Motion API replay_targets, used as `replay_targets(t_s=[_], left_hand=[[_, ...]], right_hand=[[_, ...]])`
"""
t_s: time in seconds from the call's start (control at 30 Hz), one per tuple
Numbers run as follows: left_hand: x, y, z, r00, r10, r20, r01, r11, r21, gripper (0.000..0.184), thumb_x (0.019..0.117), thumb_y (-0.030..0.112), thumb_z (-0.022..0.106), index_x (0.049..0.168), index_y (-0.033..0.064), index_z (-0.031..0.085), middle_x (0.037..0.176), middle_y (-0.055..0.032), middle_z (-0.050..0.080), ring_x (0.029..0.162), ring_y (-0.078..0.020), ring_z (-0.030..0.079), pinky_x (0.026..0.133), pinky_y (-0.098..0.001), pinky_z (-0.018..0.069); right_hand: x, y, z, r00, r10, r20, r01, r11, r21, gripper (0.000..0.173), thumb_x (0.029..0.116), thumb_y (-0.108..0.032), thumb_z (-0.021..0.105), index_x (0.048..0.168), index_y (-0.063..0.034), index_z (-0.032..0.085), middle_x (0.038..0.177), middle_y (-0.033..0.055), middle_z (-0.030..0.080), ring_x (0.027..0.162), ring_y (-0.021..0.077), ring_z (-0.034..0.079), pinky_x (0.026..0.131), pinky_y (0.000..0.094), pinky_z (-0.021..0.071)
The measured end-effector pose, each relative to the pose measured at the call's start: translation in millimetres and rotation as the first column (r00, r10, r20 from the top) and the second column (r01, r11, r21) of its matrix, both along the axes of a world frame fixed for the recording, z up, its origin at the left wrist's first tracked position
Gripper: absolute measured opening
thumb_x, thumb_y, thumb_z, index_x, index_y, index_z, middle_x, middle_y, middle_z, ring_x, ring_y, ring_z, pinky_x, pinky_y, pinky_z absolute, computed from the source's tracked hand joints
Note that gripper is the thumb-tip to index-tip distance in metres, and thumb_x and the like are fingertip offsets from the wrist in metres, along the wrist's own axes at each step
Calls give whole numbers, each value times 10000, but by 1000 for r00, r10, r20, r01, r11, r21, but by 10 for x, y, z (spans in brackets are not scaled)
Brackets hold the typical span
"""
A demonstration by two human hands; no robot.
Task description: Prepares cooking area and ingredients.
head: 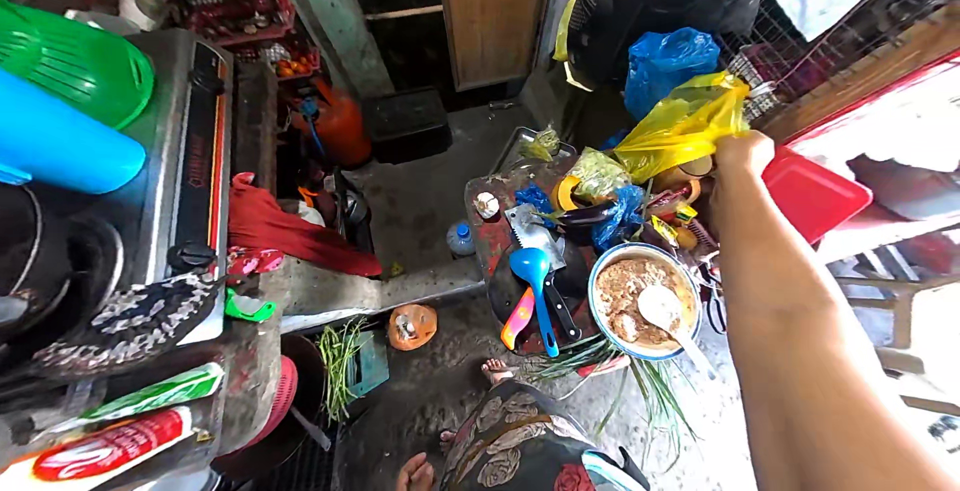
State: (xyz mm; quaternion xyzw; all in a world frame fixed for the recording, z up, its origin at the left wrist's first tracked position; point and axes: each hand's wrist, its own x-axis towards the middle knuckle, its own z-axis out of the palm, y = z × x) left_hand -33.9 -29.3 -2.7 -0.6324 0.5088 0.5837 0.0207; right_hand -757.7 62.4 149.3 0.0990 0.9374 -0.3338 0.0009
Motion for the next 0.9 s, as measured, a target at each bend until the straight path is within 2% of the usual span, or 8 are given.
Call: replay_targets(t_s=[0.27,0.43,0.5,0.57,0.6,0.67,0.8,0.9], left_hand=[[14,-2,7,999,-36,2,36,999,11,462,1039,123,567,1422,-113,466,1349,-329,571,1208,-359,609,1040,-462,488],[58,5,21,999,-31,-19,32,998,46,484,1041,131,565,1440,-113,438,1340,-341,565,1179,-370,618,1014,-479,503],[82,-13,7,1000,3,-19,-2,999,52,490,1044,129,562,1451,-107,425,1350,-345,555,1180,-381,616,1007,-493,506],[117,-26,-3,1000,17,-10,-16,999,45,487,1047,124,561,1453,-107,424,1355,-345,554,1177,-388,618,1005,-502,507],[140,-27,-8,1000,9,-7,-9,999,32,484,1043,123,564,1447,-111,433,1350,-345,561,1174,-393,624,1006,-509,508],[185,-32,7,1000,-16,-11,16,1000,18,480,1039,127,571,1435,-116,449,1343,-341,572,1182,-397,624,1019,-514,502],[207,-102,99,993,42,-113,-39,999,32,420,1052,120,548,1406,-96,483,1307,-303,604,1105,-328,667,972,-467,540],[35,-224,344,919,247,-306,-213,967,141,372,1082,130,473,1389,-81,491,1231,-231,648,1015,-244,704,898,-396,588]], right_hand=[[179,148,-153,976,195,98,-205,973,105,392,940,-208,671,1218,68,653,1274,378,593,1234,548,547,974,756,411],[354,201,-74,989,131,73,-126,989,-73,737,963,-498,674,1385,89,531,1374,359,542,1300,493,523,1058,679,409],[481,232,10,997,75,-15,-76,979,-190,743,960,-502,667,1360,109,529,1317,341,573,1208,437,574,1004,627,449],[660,220,92,999,14,-42,-26,951,-307,656,980,-487,626,1362,37,527,1145,198,609,945,243,597,825,460,510],[781,174,124,1000,-14,-25,3,922,-386,541,997,-481,594,1316,-49,530,944,45,528,722,99,500,651,312,457],[1061,58,197,996,-19,83,65,804,-591,300,1008,-406,578,1196,-176,534,742,-83,445,530,11,407,496,198,380],[1901,-243,136,917,375,135,-208,738,-642,187,1017,-298,547,1137,-164,597,721,-61,509,523,38,426,482,229,395],[2951,-693,176,597,778,195,-654,613,-443,314,1043,-164,551,1298,19,566,1021,135,636,785,165,580,714,374,509]])
